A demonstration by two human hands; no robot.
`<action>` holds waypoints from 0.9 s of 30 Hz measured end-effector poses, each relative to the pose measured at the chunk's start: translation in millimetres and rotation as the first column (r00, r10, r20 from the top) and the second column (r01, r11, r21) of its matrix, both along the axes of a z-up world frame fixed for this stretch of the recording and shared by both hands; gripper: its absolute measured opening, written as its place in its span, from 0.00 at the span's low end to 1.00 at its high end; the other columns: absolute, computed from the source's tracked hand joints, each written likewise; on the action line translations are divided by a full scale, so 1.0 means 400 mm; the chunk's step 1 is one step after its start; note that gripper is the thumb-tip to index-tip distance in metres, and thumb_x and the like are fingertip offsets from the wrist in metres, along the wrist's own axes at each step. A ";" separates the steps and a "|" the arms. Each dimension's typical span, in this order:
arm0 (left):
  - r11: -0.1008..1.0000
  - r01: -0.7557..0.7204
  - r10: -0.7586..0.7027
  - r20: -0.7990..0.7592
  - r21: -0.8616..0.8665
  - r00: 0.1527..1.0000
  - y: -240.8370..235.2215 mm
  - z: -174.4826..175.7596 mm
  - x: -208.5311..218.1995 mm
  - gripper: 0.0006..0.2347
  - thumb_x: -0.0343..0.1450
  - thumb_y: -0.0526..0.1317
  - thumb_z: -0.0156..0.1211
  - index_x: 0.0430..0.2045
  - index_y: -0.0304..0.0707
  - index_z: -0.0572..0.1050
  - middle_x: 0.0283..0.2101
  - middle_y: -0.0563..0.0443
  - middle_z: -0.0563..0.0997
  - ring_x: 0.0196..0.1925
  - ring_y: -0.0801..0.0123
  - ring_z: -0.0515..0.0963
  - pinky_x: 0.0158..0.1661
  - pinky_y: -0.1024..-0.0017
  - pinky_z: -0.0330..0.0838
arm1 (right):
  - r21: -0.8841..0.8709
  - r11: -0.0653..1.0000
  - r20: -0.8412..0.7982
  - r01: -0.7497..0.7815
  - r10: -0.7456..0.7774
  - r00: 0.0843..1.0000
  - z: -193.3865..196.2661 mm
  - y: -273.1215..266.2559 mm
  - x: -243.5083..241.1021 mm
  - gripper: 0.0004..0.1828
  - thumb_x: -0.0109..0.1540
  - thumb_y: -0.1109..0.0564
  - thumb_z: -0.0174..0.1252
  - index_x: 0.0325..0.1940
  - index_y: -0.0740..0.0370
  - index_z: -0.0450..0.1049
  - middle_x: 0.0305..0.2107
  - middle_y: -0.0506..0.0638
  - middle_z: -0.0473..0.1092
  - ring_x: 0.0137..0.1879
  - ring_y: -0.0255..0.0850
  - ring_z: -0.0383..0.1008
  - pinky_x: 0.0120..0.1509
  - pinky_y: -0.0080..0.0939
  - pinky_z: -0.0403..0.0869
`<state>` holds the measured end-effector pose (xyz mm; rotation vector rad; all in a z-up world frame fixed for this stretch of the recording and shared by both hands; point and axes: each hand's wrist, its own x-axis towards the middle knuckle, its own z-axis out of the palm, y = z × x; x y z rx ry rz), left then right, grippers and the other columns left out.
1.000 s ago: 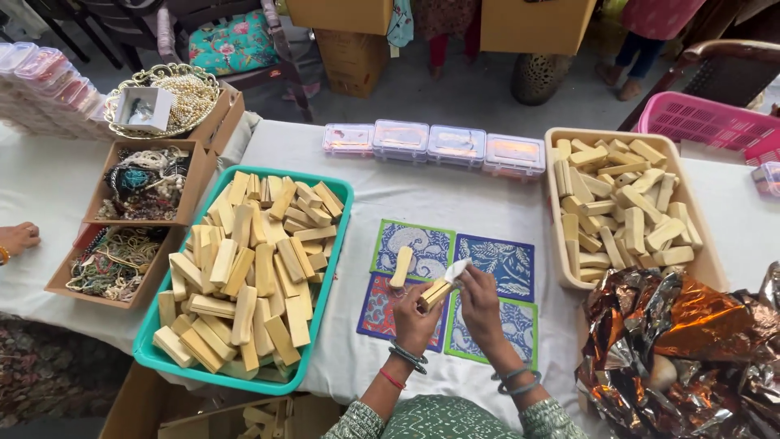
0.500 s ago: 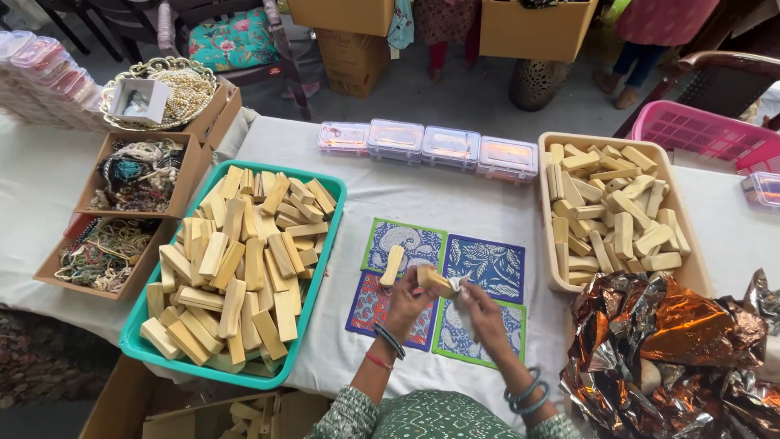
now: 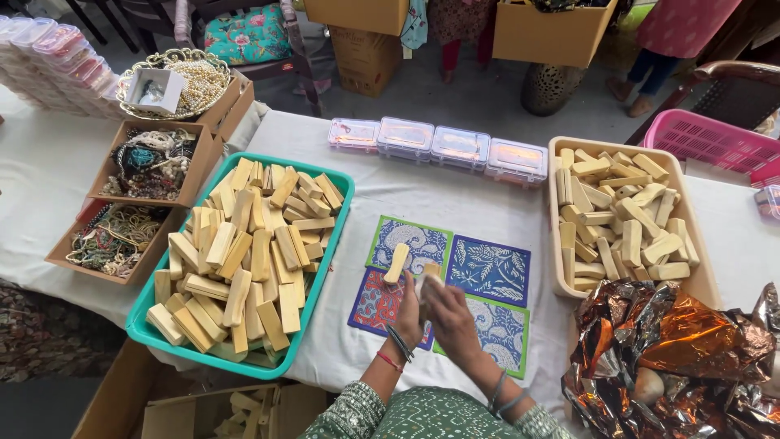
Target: The person wraps small wooden blocks in foil and places them into plastic containers. They also wipe the wooden blocks with a white cloth before wrapping them.
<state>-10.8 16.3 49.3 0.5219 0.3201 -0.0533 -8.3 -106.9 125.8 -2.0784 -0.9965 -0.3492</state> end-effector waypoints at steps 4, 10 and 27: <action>0.981 -0.007 0.026 -0.098 0.192 0.995 -0.011 0.101 -0.022 0.28 0.71 0.65 0.29 0.55 0.53 0.70 0.50 0.61 0.80 0.52 0.80 0.81 0.52 0.78 0.76 | -0.007 0.996 0.019 0.094 -0.094 0.995 0.066 0.023 0.083 0.21 0.57 0.67 0.60 0.55 0.67 0.75 0.61 0.55 0.70 0.57 0.54 0.68 0.62 0.49 0.72; 0.900 -0.086 0.097 -0.004 0.428 0.995 0.014 -0.049 0.002 0.33 0.80 0.71 0.29 0.42 0.42 0.75 0.33 0.53 0.75 0.30 0.76 0.72 0.25 0.79 0.62 | -0.035 0.999 0.135 -0.034 0.038 0.990 -0.009 0.008 0.002 0.21 0.53 0.66 0.59 0.51 0.66 0.76 0.56 0.55 0.70 0.59 0.58 0.68 0.62 0.52 0.71; 0.982 -0.188 0.189 0.020 -0.029 0.982 -0.006 -0.202 0.042 0.18 0.82 0.52 0.45 0.49 0.36 0.73 0.40 0.48 0.80 0.43 0.64 0.81 0.41 0.68 0.79 | 0.132 0.990 -0.094 0.044 -0.032 0.995 -0.074 0.016 -0.015 0.19 0.61 0.65 0.59 0.56 0.64 0.77 0.59 0.59 0.71 0.72 0.57 0.62 0.73 0.53 0.64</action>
